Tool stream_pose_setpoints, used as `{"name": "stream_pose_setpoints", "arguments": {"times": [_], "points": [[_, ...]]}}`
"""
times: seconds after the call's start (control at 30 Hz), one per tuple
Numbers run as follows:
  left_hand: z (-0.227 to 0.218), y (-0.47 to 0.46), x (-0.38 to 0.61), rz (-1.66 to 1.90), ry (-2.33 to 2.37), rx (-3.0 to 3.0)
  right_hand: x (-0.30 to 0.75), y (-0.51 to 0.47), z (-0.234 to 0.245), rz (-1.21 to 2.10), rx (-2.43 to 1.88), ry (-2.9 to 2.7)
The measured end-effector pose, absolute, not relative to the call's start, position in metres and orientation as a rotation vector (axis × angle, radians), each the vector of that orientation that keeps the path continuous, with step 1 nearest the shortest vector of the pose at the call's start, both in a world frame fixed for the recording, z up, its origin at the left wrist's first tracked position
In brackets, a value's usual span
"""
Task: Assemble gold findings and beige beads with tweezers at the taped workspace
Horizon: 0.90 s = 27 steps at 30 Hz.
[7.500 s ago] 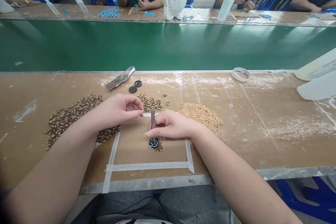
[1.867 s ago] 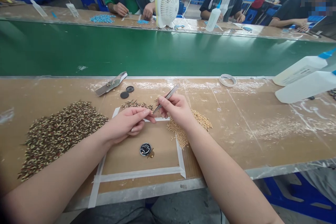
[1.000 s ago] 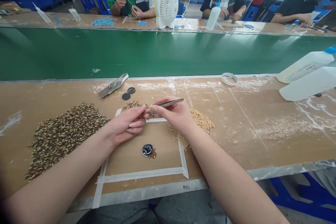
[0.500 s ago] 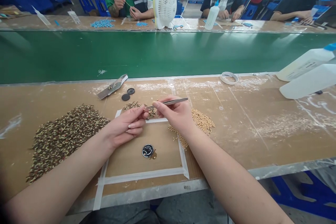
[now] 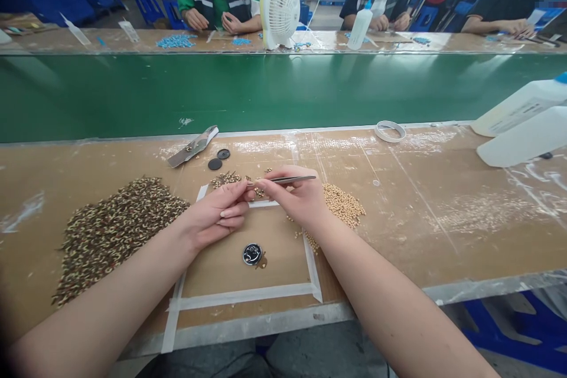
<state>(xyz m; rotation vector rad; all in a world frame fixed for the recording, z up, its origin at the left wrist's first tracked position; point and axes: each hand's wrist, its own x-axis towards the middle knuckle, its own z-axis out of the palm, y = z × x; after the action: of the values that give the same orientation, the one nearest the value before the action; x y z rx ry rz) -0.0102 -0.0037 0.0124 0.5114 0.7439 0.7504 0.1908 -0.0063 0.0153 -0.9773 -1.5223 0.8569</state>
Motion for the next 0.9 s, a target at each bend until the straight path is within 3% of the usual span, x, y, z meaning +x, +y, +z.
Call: {"name": "stream_pose_setpoints", "arguments": {"times": [0.4, 0.67, 0.77, 0.9], "points": [[0.015, -0.003, -0.013, 0.688, 0.839, 0.723, 0.194, -0.007, 0.019, 0.97, -1.051, -1.458], [0.051, 0.006, -0.049, 0.82, 1.537, 1.719, 0.196, -0.001, 0.02, 1.291, -1.001, -1.464], [0.065, 0.009, -0.078, 0.598, 1.919, 2.032, 0.198, -0.001, 0.014, 1.472, -0.96, -1.548], [0.073, 0.012, -0.111, 0.207, 1.842, 2.047, 0.202, -0.003, 0.01, 1.663, -0.869, -1.702]]}}
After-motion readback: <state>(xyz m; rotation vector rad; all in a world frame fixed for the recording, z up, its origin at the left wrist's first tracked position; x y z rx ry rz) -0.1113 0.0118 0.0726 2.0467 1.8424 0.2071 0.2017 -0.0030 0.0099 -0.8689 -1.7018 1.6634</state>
